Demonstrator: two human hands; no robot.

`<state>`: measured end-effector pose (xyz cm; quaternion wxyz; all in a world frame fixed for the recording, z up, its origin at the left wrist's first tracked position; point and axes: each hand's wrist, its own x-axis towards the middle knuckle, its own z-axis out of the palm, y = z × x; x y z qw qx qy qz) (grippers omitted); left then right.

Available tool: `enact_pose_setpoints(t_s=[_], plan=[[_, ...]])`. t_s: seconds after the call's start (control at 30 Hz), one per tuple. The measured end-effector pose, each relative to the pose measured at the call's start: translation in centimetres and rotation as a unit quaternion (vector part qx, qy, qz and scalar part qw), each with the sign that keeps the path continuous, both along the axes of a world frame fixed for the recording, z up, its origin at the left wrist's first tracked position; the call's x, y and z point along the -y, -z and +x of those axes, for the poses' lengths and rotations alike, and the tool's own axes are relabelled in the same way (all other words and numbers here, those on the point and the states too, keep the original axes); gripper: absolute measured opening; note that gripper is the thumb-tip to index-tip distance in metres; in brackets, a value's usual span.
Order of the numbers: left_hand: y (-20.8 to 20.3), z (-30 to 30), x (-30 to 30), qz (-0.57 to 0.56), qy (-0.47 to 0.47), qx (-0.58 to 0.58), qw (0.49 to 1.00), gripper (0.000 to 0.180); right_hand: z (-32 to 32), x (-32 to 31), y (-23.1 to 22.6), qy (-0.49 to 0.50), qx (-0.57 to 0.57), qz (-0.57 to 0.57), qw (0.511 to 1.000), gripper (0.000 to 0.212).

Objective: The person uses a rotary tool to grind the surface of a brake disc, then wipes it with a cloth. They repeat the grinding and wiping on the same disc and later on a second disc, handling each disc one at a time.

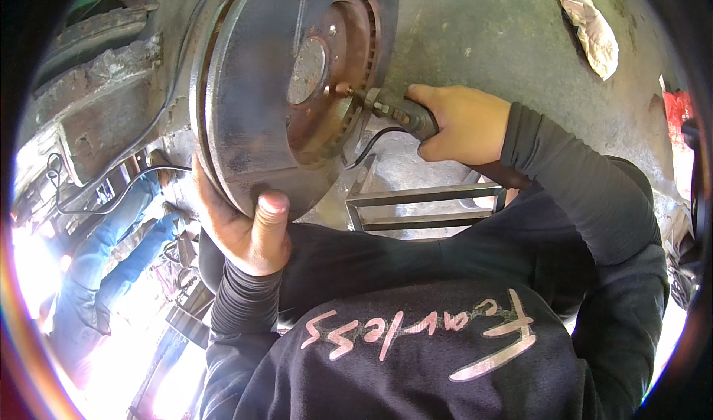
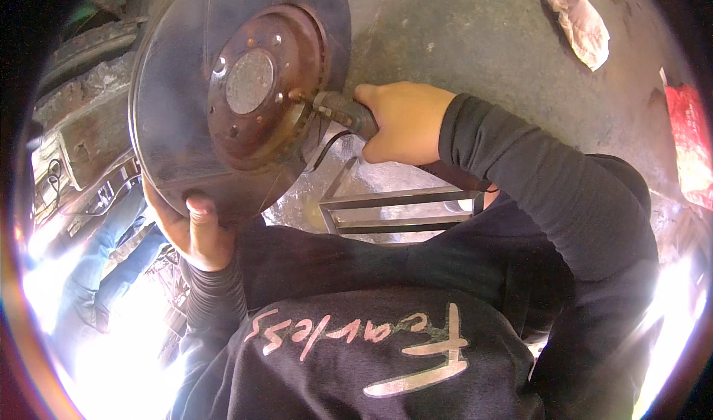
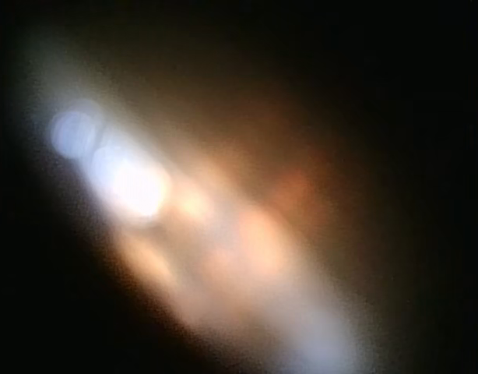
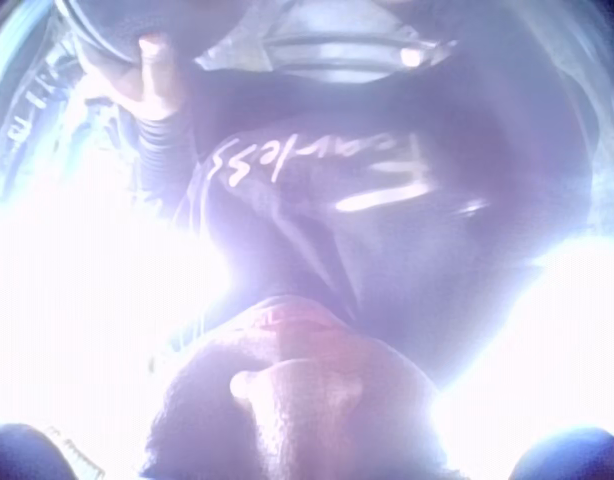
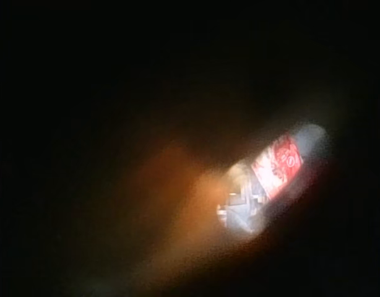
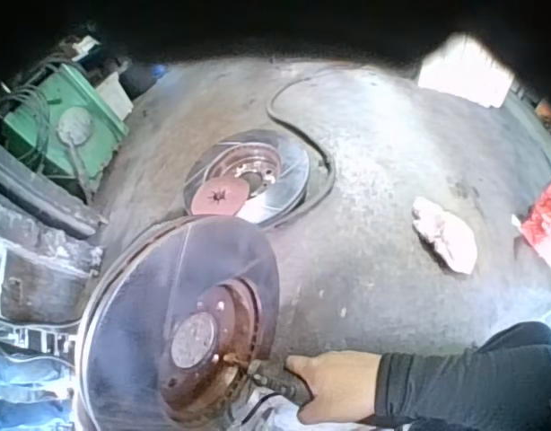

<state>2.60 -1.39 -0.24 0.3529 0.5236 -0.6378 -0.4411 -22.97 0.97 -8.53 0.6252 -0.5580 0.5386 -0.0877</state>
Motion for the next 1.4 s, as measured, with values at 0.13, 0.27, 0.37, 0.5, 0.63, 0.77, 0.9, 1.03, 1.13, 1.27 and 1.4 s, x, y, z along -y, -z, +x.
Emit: enact_pose_setpoints(t_s=[0.13, 0.27, 0.37, 0.5, 0.63, 0.77, 0.9, 1.03, 1.13, 1.27, 1.4], plan=[[0.3, 0.1, 0.6, -0.001, 0.002, -0.019, 1.000, 0.103, 1.0, -0.5, -0.6, -0.036, 0.018, -0.016, 0.999, 0.050], [0.5, 0.5, 1.1, 0.006, 0.011, -0.028, 1.000, 0.102, 0.2, 0.4, 0.2, -0.007, -0.020, -0.027, 0.999, 0.050], [0.7, 0.8, 1.0, 0.004, 0.013, -0.022, 1.000, 0.102, 0.4, 0.5, -0.7, -0.039, -0.015, -0.015, 0.999, 0.051], [0.8, 0.7, 0.7, 0.013, 0.003, -0.037, 0.999, 0.102, 1.1, -0.1, 0.0, -0.045, -0.001, -0.061, 0.997, 0.050], [0.7, 0.5, 0.8, 0.016, -0.001, -0.049, 0.999, 0.102, 0.2, 0.5, 0.4, -0.016, -0.012, -0.033, 0.999, 0.049], [0.7, 0.4, 0.9, 0.014, 0.008, -0.044, 0.999, 0.100, 1.3, -0.3, -0.1, -0.032, 0.017, -0.032, 0.999, 0.049], [0.7, 0.7, 1.0, 0.005, 0.013, -0.027, 1.000, 0.100, 0.3, 0.7, -0.1, -0.026, -0.020, -0.025, 0.999, 0.048], [0.4, 0.5, 0.8, 0.002, 0.009, -0.003, 1.000, 0.102, 0.8, 0.2, 0.0, -0.031, 0.003, -0.039, 0.999, 0.048], [0.7, 0.5, 0.7, -0.007, 0.007, -0.007, 1.000, 0.103, 0.7, 0.2, 0.0, -0.021, 0.008, -0.049, 0.999, 0.048], [0.9, 0.8, 0.7, -0.003, 0.012, -0.006, 1.000, 0.104, 0.3, 0.6, 0.4, -0.015, -0.007, -0.044, 0.999, 0.048], [0.9, 0.7, 0.8, 0.003, 0.008, -0.010, 1.000, 0.104, 1.0, 0.0, -0.2, -0.023, 0.020, -0.035, 0.999, 0.049]])
